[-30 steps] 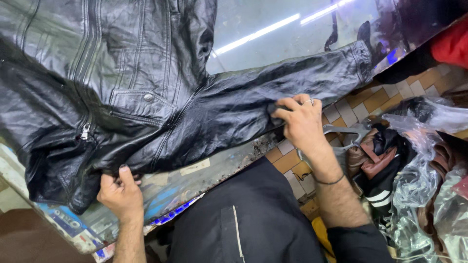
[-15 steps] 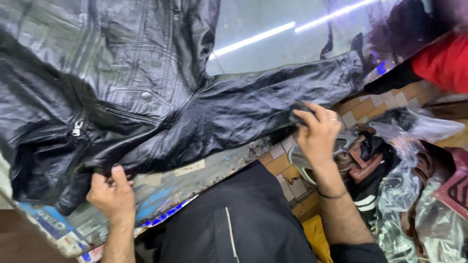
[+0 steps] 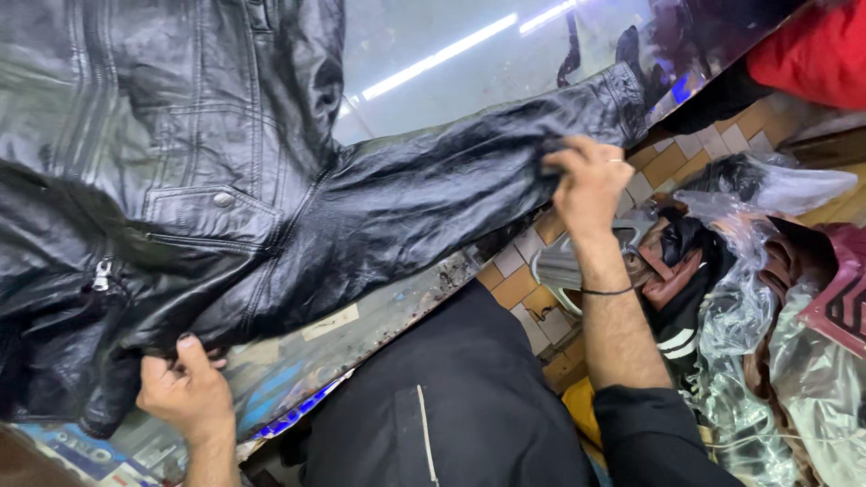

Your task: The person wipes a black leather jacket laid on a table using a dark cloth. They repeatedly dip the cloth into a small container of dark liquid and wipe the jacket's sleeves and body, repositioning the jacket to access different areas.

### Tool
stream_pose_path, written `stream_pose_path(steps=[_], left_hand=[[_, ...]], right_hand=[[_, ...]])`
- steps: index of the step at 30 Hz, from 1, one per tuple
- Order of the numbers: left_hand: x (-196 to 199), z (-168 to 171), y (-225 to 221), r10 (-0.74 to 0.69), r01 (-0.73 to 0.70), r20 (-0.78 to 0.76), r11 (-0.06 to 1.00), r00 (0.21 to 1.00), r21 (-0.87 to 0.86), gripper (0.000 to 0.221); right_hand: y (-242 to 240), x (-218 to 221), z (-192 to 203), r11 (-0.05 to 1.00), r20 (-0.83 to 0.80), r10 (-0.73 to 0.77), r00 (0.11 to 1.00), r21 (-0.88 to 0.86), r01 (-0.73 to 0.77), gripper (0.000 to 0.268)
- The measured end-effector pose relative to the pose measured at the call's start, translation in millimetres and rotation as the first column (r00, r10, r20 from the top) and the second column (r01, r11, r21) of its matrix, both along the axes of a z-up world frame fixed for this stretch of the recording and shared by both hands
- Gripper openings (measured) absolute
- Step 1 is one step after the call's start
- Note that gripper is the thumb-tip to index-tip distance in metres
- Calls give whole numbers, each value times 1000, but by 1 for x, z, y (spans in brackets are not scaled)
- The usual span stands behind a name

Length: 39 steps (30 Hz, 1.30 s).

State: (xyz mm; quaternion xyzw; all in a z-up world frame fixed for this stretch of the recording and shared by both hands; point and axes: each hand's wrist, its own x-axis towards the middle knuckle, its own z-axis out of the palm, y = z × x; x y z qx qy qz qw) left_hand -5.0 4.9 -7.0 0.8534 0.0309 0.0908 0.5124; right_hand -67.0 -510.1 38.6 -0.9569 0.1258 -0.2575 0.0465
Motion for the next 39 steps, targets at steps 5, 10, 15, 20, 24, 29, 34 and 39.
stream_pose_path(steps=[5, 10, 15, 20, 24, 29, 34, 39], left_hand=[[-2, -10, 6, 15, -15, 2, 998, 1000, -60, 21], [-11, -23, 12, 30, -31, -8, 998, 1000, -50, 23], [-5, -17, 5, 15, -15, 4, 999, 1000, -46, 27], [-5, -14, -2, 41, -42, -16, 996, 999, -72, 33], [6, -16, -2, -38, 47, 108, 995, 993, -90, 46], [-15, -36, 15, 50, -47, 63, 998, 997, -50, 41], [-22, -65, 19, 133, -148, 191, 987, 972, 66, 42], [-39, -74, 14, 184, -249, 313, 951, 932, 182, 48]], right_hand=[[-15, -16, -1, 973, 17, 206, 978, 98, -207, 33], [-46, -47, 2, 981, -129, -195, 972, -9, 195, 36], [-81, -48, -1, 999, -56, -17, 998, 45, 20, 34], [-111, -22, 0, 990, -24, -126, 992, 67, 127, 34], [-122, -10, 7, 993, -93, 78, 993, 99, -68, 34], [-124, 0, 12, 969, -71, 223, 972, 123, -214, 33], [-137, -11, 23, 909, -235, 396, 888, 235, -344, 30], [-144, -20, 26, 915, -192, 399, 896, 136, -379, 31]])
